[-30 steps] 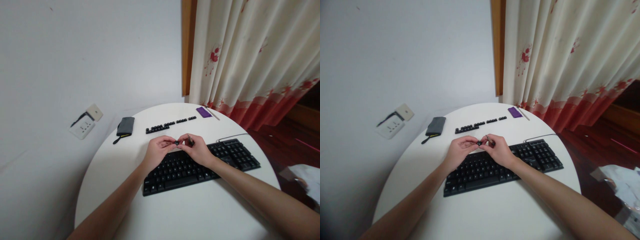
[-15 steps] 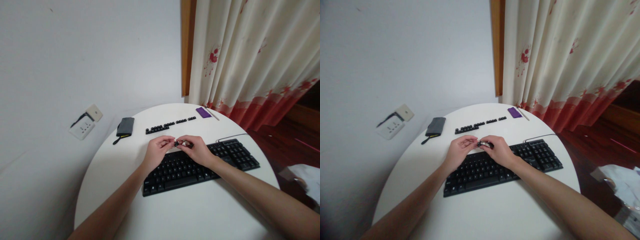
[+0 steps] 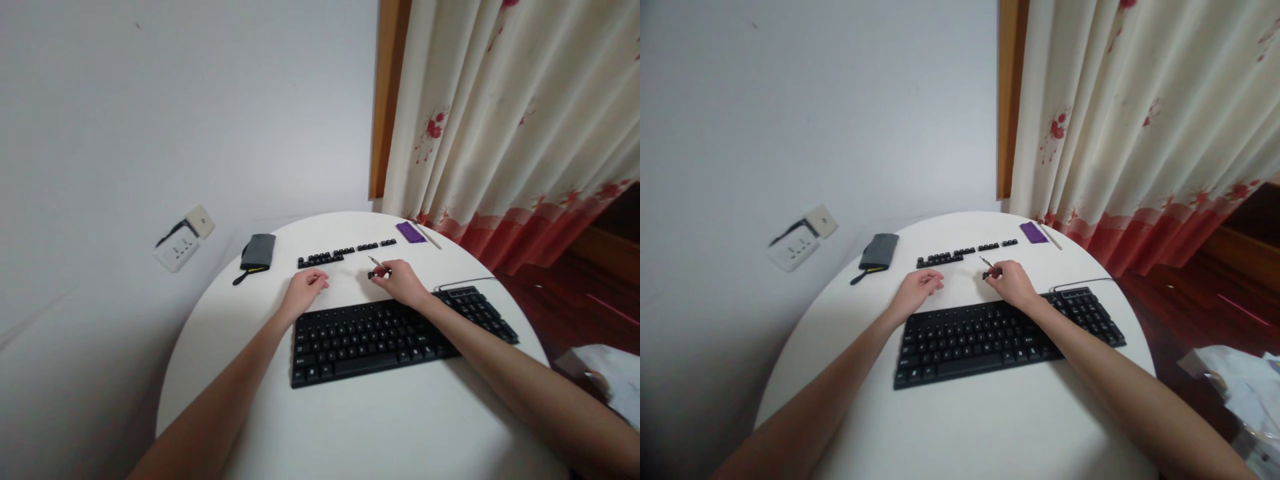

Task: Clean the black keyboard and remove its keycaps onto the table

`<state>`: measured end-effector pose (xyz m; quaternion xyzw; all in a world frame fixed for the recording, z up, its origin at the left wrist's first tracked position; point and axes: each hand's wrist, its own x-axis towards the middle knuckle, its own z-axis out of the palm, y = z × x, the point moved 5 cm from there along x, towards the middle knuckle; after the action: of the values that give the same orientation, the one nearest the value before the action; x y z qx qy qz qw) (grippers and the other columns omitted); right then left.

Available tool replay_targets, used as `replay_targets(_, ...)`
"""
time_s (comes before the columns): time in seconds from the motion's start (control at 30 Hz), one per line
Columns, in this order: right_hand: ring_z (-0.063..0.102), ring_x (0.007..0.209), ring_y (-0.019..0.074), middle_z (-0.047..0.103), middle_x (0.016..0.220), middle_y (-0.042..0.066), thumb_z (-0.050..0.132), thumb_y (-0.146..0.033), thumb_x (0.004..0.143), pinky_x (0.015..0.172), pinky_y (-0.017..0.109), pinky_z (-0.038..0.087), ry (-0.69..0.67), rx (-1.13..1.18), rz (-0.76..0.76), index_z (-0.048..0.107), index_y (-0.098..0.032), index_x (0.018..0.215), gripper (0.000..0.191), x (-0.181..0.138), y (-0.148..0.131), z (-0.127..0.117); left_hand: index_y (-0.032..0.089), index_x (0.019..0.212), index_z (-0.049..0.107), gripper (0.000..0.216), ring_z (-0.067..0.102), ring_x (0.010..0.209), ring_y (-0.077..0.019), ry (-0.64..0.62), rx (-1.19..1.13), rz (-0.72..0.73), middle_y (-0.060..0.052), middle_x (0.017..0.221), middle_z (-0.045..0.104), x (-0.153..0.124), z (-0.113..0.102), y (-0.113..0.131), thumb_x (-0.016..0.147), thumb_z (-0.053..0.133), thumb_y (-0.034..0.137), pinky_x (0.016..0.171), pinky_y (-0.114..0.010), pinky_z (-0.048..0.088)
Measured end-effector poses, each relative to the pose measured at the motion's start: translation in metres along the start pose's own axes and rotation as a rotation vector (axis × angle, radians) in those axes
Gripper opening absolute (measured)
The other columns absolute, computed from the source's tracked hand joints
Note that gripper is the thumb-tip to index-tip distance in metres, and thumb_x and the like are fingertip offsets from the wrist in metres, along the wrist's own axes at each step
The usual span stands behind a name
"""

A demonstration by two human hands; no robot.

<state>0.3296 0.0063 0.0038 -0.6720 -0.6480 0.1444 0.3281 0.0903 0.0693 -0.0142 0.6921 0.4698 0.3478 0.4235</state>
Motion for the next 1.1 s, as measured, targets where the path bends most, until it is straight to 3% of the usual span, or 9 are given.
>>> replay_targets(0.37,0.067,0.077,0.02,0.074,0.081,0.009,0.067,-0.024,0.078,0.066,0.024,0.043,-0.106,-0.197,0.083,0.076,-0.016,0.085,0.014,0.038,-0.005,0.044,0.014,0.097,0.066,0.031,0.045,0.055,-0.009,-0.005,-0.219,-0.027,-0.006,0.079,0.067,0.01,-0.019,-0.025,0.08,0.059,0.039,0.046,-0.019,0.029)
replay_targets(0.77,0.068,0.081,0.0225,0.073,0.084,0.011,0.066,-0.03,0.076,0.065,0.026,0.043,-0.067,-0.234,0.196,0.073,-0.017,0.079,0.015,0.033,0.001,0.045,0.012,0.095,0.067,0.027,0.044,0.054,-0.0089,-0.025,-0.172,0.027,-0.006,0.076,0.067,0.01,-0.014,-0.021,0.082,0.055,0.033,0.05,-0.021,0.033)
replay_targets(1.1,0.068,0.088,0.0232,0.073,0.092,0.011,0.063,-0.027,0.079,0.069,0.027,0.046,-0.027,-0.218,0.245,0.071,-0.018,0.082,0.013,0.062,-0.006,0.057,0.013,0.095,0.066,0.025,0.049,0.057,-0.0114,-0.003,-0.135,0.029,-0.006,0.075,0.068,0.008,-0.014,-0.018,0.083,0.053,0.031,0.052,-0.022,0.036)
